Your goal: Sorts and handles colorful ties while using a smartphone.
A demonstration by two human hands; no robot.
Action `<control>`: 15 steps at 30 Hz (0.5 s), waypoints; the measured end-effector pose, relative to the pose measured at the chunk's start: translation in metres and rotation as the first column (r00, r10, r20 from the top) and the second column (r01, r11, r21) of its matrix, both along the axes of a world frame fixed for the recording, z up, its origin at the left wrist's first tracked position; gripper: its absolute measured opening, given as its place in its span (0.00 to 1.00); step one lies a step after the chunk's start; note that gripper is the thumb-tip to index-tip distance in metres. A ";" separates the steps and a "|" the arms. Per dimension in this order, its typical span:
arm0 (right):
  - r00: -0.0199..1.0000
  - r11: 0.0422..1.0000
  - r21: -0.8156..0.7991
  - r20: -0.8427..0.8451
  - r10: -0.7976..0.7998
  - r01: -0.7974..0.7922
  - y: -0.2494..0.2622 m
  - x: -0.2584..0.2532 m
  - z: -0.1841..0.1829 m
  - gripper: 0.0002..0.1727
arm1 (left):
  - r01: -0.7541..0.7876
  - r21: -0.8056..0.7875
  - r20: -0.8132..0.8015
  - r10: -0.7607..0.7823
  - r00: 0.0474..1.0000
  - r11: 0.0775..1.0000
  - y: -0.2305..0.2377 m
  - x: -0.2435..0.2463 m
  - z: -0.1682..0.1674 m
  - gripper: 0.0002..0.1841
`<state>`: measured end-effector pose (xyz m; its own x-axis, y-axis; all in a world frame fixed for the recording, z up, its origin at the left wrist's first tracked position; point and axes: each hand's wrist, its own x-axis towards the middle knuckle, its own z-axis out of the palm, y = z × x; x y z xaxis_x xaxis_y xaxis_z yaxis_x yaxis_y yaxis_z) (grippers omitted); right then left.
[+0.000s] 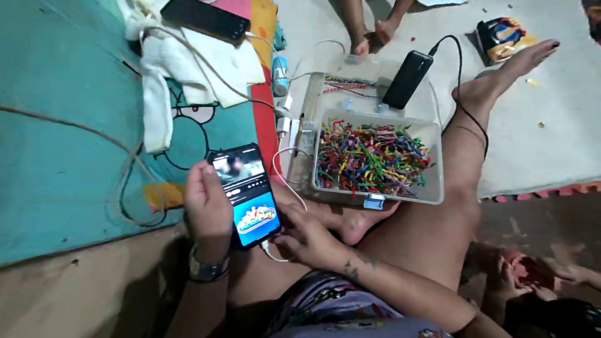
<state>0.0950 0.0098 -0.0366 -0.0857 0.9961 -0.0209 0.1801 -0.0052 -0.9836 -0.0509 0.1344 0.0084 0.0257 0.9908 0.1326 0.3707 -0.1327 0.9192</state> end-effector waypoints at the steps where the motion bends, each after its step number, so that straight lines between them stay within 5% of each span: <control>1: 0.998 0.997 0.029 0.013 -0.066 0.066 -0.006 0.005 -0.001 0.32 | 0.037 -0.039 0.018 -0.036 0.999 0.999 0.001 0.010 0.001 0.16; 8: 0.914 0.908 0.106 -0.014 -0.406 0.405 -0.045 0.044 -0.009 0.39 | 0.523 -0.223 0.014 -0.534 0.846 0.823 0.025 0.077 0.002 0.21; 15: 0.861 0.883 0.042 0.202 -0.466 0.468 -0.050 0.080 -0.012 0.36 | 0.595 -0.460 -0.086 -0.700 0.708 0.659 0.049 0.126 0.006 0.20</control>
<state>0.1755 -0.0406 -0.0484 0.3967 0.9179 0.0039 0.3469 -0.1460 -0.9265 0.0747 0.1829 0.0146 0.6582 0.6711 -0.3412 0.5324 -0.0944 0.8412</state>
